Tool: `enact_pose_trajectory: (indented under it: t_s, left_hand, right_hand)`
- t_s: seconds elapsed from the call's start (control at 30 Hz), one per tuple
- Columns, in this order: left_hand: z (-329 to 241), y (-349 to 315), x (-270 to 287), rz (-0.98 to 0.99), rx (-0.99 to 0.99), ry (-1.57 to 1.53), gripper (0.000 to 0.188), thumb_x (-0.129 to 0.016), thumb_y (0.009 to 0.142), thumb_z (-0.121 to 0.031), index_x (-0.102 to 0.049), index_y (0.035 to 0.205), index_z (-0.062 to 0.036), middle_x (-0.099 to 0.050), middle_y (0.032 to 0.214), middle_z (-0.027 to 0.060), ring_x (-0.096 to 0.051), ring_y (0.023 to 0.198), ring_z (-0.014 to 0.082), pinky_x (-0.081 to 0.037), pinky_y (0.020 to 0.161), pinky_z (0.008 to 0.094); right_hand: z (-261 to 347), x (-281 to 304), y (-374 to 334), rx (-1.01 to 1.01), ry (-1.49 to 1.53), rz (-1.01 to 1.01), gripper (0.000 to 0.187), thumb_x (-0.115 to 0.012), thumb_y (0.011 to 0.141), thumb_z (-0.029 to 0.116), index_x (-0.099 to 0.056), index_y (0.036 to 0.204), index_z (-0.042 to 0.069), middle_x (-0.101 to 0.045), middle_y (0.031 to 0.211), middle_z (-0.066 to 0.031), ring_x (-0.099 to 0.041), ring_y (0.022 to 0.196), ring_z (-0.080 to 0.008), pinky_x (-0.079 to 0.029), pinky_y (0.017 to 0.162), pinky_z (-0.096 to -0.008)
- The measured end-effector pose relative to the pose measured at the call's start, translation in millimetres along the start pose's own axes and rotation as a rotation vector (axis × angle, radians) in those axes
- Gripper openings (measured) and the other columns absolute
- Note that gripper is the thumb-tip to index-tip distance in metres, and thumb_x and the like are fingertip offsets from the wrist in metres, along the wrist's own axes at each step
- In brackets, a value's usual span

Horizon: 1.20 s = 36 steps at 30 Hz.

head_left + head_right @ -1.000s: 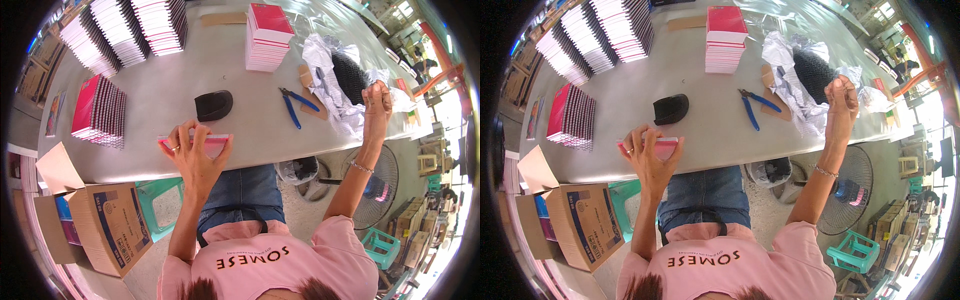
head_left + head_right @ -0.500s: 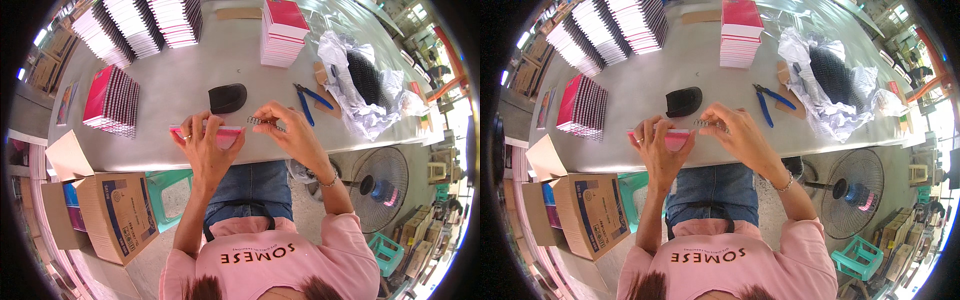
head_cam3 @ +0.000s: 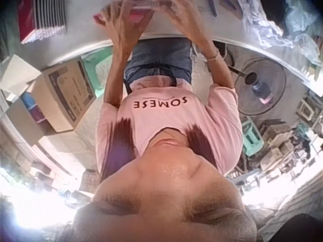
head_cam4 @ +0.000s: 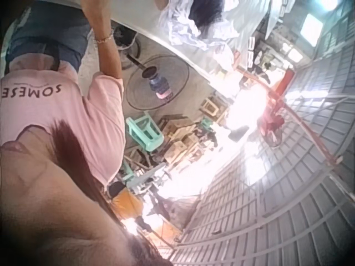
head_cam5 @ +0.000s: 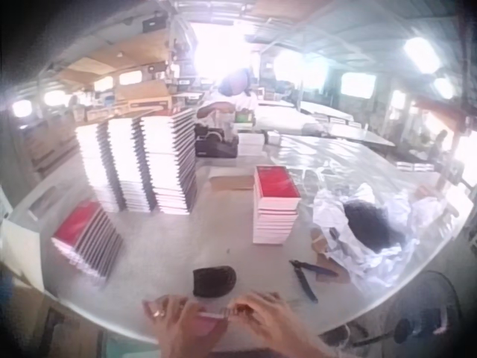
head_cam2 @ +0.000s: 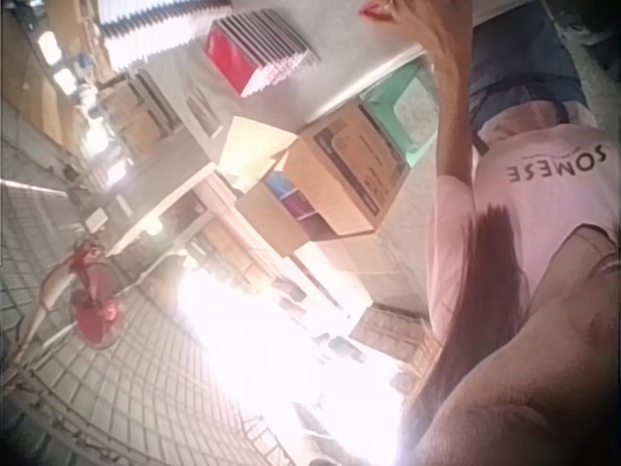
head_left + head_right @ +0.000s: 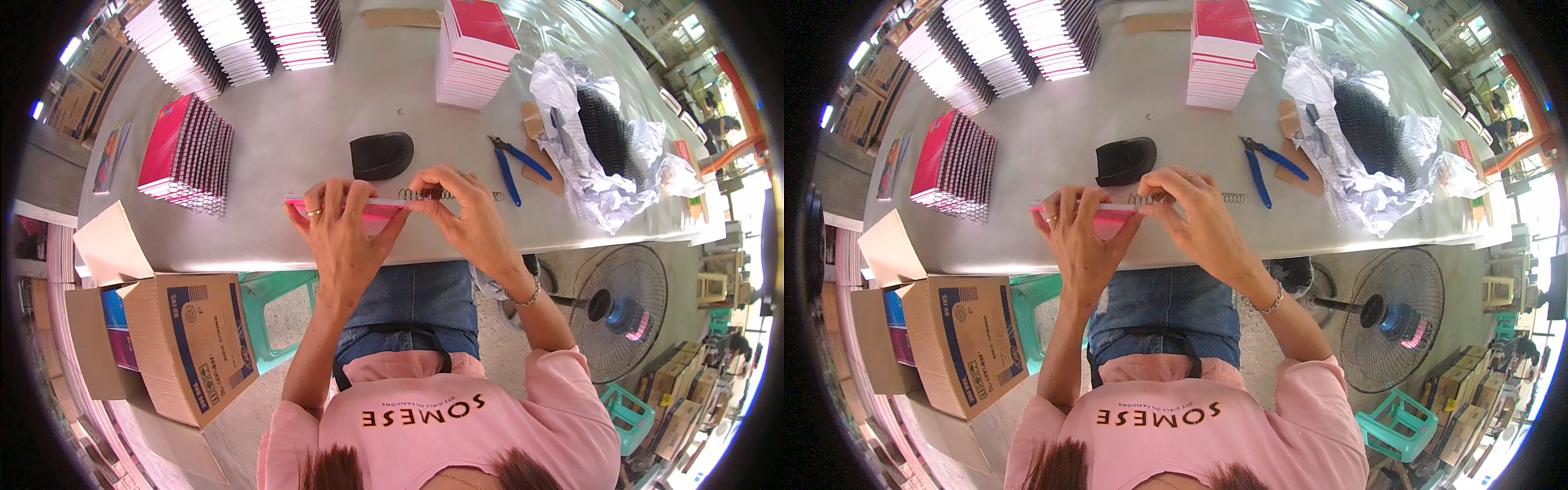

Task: The person binds spiral notebooks by inserting a wire coil into the punched holes of a notebook cover and pages, using a wire cutter to trim and secure the ends, and then stacking the completed notebooks.

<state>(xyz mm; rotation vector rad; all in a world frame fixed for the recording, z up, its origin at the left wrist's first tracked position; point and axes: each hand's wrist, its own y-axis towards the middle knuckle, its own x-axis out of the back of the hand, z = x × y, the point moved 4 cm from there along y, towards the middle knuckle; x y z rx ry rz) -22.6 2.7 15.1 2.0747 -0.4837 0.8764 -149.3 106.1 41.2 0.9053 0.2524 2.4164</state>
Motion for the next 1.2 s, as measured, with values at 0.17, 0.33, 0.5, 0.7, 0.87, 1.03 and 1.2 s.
enact_pose_trajectory:
  t_s: [0.17,0.33,0.5,0.7,0.87,1.03,1.2]
  left_hand:
    - [0.9,0.7,1.5,0.024,0.008,0.015,0.043,-0.080,0.069,-0.046,-0.059,0.092,-0.0161,-0.052,0.095,-0.0011,-0.048,0.102,0.0248,-0.025,0.095,0.0593]
    - [0.8,2.2,1.8,0.027,-0.003,0.008,0.044,-0.078,0.070,-0.049,-0.059,0.093,-0.0165,-0.052,0.094,-0.0011,-0.048,0.101,0.0243,-0.027,0.093,0.0576]
    - [2.6,1.6,1.1,0.032,-0.017,0.038,0.041,-0.075,0.073,-0.048,-0.059,0.095,-0.0172,-0.051,0.095,-0.0020,-0.047,0.101,0.0231,-0.027,0.091,0.0540]
    - [1.0,2.8,5.4,0.080,-0.016,0.074,0.035,-0.073,0.077,-0.039,-0.058,0.100,-0.0171,-0.051,0.098,-0.0016,-0.047,0.101,0.0226,-0.027,0.091,0.0503]
    - [-0.4,6.2,13.4,0.154,-0.004,0.016,0.029,-0.069,0.083,-0.025,-0.057,0.108,-0.0145,-0.053,0.105,0.0012,-0.046,0.106,0.0232,-0.026,0.096,0.0492]
    - [15.2,8.1,17.4,0.017,0.032,-0.192,0.044,-0.075,0.080,-0.026,-0.054,0.117,-0.0123,-0.045,0.123,0.0103,-0.042,0.117,0.0283,-0.028,0.098,0.0489]
    - [25.7,-0.9,18.1,-0.119,0.184,-0.354,0.063,-0.079,0.079,-0.022,-0.043,0.131,-0.0141,-0.036,0.134,0.0154,-0.027,0.136,0.0347,-0.027,0.108,0.0499]
  right_hand:
    - [0.9,-0.4,0.3,0.052,-0.060,-0.072,0.016,-0.066,0.083,0.006,-0.058,0.097,0.007,-0.064,0.092,-0.0031,-0.061,0.086,-0.0232,-0.038,0.091,-0.0378]
    - [-3.3,-3.0,-0.9,0.001,0.004,-0.056,0.016,-0.065,0.083,0.004,-0.058,0.097,0.007,-0.062,0.090,-0.0034,-0.060,0.086,-0.0237,-0.038,0.089,-0.0374]
    - [-1.9,-6.0,-3.4,0.021,0.017,-0.017,0.014,-0.063,0.086,0.006,-0.057,0.099,0.006,-0.061,0.092,-0.0052,-0.060,0.087,-0.0251,-0.038,0.086,-0.0383]
    - [2.3,-5.2,-7.9,0.007,-0.097,0.012,0.011,-0.059,0.091,0.012,-0.056,0.099,0.005,-0.060,0.094,-0.0082,-0.058,0.090,-0.0271,-0.037,0.085,-0.0390]
    - [7.7,-5.4,-3.4,0.112,-0.251,-0.028,0.011,-0.059,0.091,0.015,-0.057,0.097,0.006,-0.059,0.092,-0.0090,-0.057,0.090,-0.0282,-0.037,0.086,-0.0383]
    - [12.1,-8.2,6.3,0.123,-0.276,-0.053,0.013,-0.060,0.091,0.018,-0.058,0.095,0.006,-0.060,0.090,-0.0084,-0.058,0.091,-0.0277,-0.036,0.087,-0.0387]
    - [8.4,-13.1,7.7,0.129,-0.344,0.043,0.012,-0.060,0.092,0.018,-0.060,0.098,0.008,-0.063,0.092,-0.0091,-0.059,0.094,-0.0285,-0.036,0.088,-0.0401]
